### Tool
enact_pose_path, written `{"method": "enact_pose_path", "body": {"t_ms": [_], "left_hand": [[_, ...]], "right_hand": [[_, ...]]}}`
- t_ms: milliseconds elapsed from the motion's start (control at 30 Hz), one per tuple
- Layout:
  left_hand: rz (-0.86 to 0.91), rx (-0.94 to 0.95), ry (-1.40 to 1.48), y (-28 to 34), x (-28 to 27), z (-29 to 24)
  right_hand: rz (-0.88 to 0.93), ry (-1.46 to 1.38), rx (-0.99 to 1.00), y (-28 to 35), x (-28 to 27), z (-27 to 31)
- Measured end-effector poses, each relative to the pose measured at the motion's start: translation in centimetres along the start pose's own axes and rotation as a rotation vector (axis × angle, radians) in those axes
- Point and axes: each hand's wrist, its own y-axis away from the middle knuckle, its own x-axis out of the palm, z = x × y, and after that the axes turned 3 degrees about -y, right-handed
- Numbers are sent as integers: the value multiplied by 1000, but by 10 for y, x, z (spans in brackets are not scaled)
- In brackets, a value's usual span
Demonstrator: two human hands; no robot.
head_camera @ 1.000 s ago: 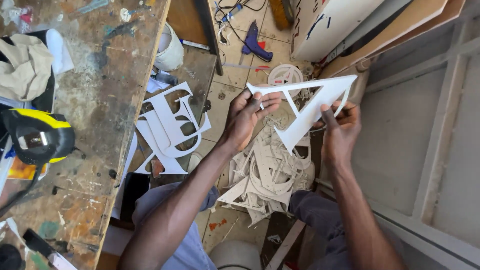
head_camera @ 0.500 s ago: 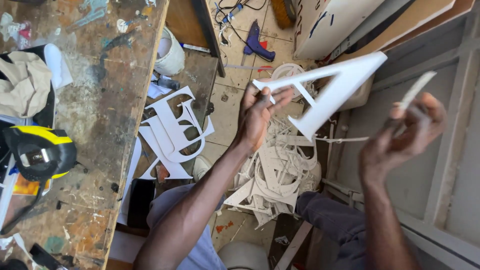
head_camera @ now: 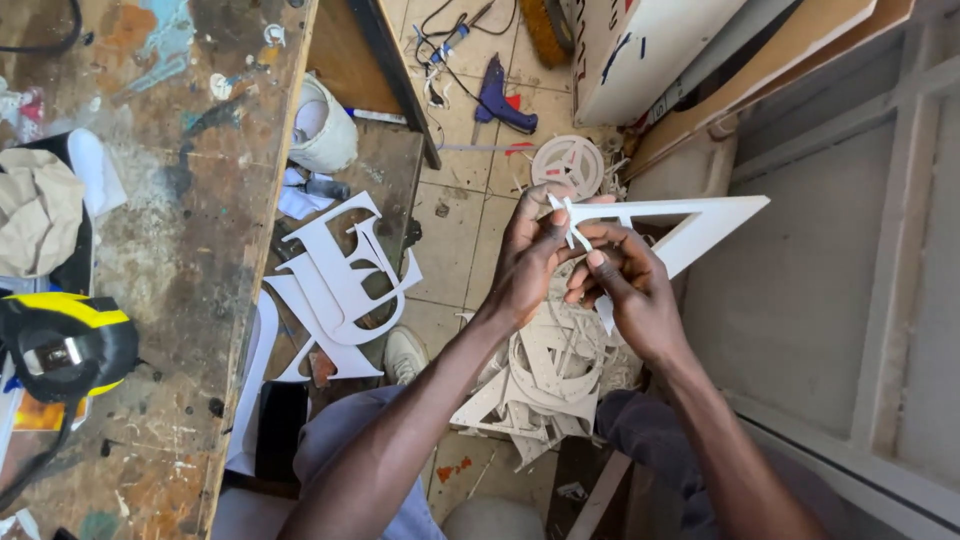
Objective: Assembling a 3D sign letter by attaching a flexible border strip to a cutout letter and trimming it with pliers.
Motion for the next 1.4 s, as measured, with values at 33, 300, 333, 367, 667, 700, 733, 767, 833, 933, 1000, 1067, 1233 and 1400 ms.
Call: {"method": "enact_pose_path", "body": {"t_ms": [33,300,333,367,667,700,733,767,833,933,1000,1067,1233,1400], "left_hand": [[-1,-9,0,1,-4,5],[109,-21,59,-9,-20,32],[111,-23,59,-8,-16,27],[114,-38,72,-6,-11,22],[145,-71,106,-8,-20,35],[151,-67,115,-9,-21,36],[151,-67,115,-11,-24,36],[149,-65,110,-12,-26,37],[146,-60,104,-16,-32,37],[85,-67,79,-26,-46,36],[-1,-41,-54,-35,-63,32],[-56,-27,-78,-38,-70,27],[-168,-18,-209,-43,-80,17],[-110,-153,-240,-39,-71,38]], "right_hand": [[-6,-3,7,1,2,3],[-166,60,-14,1,4,2],[-168,60,-14,0,4,2],[-181,64,-14,1,4,2],[-181,120,72,1,8,12],[-174,116,65,0,7,11],[-175,116,65,0,7,11],[-159,119,61,0,7,12],[-141,122,57,1,4,12],[-73,112,23,4,-3,18],[-40,120,44,8,-4,34],[-21,123,72,14,-7,46],[-35,215,178,21,-56,37],[-174,191,12,11,-55,41]]}}
